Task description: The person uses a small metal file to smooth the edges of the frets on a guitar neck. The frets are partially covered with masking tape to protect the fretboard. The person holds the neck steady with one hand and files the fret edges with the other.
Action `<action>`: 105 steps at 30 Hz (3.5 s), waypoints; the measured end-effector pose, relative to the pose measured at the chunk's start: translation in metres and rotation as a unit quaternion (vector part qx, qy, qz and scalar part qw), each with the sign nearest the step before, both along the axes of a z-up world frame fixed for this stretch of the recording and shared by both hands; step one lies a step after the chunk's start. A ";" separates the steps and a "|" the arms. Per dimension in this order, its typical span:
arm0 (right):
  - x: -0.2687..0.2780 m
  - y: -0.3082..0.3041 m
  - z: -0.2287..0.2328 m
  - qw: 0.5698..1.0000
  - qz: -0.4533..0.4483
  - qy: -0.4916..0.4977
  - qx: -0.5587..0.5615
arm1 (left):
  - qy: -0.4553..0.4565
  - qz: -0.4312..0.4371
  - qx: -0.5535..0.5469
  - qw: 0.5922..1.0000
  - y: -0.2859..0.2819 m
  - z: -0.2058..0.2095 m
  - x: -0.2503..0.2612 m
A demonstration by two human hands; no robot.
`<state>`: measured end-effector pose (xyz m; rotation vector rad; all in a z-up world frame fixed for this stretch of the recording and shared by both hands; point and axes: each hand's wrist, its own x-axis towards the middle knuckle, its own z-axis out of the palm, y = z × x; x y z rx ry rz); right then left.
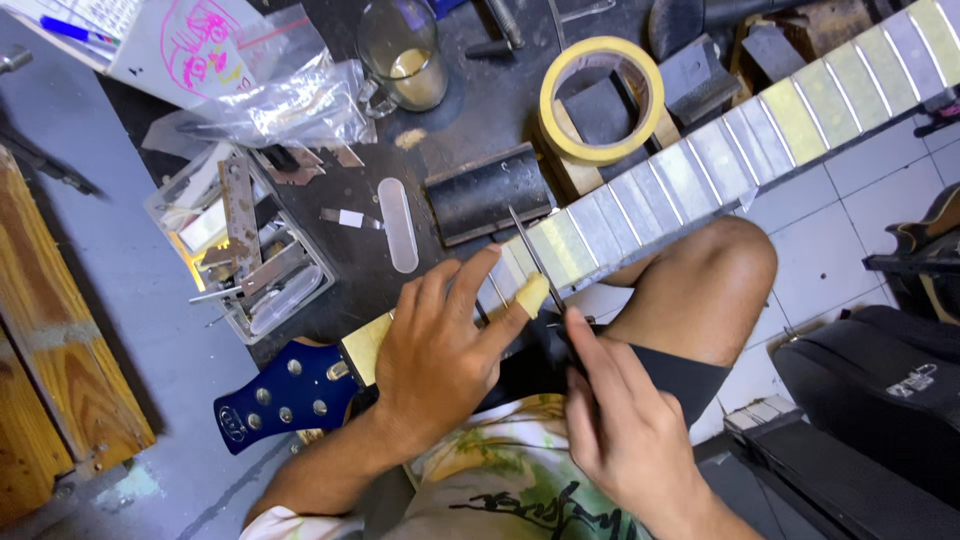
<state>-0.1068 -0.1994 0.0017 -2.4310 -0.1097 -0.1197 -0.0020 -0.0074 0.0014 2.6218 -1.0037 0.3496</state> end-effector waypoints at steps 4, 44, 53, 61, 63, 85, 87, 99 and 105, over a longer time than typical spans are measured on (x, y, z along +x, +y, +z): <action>-0.038 -0.002 0.007 0.996 -0.076 0.055 0.002 | 0.007 -0.008 -0.006 1.000 0.002 -0.003 0.002; -0.045 -0.010 -0.030 0.985 -0.015 0.037 -0.169 | 0.008 -0.008 -0.008 1.000 0.005 -0.001 0.000; -0.050 0.002 -0.019 0.991 -0.099 0.028 -0.091 | 0.010 -0.013 -0.019 1.000 0.006 -0.003 -0.001; -0.027 0.000 -0.022 0.988 -0.031 0.078 -0.126 | 0.013 -0.007 -0.012 1.000 0.004 -0.003 0.000; -0.021 -0.001 -0.020 0.990 -0.025 0.074 -0.113 | 0.018 -0.009 -0.011 1.000 0.005 -0.002 -0.001; -0.044 0.004 -0.007 0.982 -0.054 0.061 -0.170 | 0.035 -0.008 -0.009 0.999 0.001 0.007 0.004; -0.009 0.006 -0.007 0.986 -0.025 0.044 -0.157 | 0.024 -0.007 -0.012 1.000 0.001 0.004 0.005; -0.032 0.010 -0.003 0.980 -0.098 0.060 -0.165 | 0.008 0.000 0.006 1.000 0.000 0.005 0.008; 0.004 0.007 0.000 0.991 0.001 0.036 -0.131 | -0.009 0.003 0.007 1.000 0.001 0.004 0.004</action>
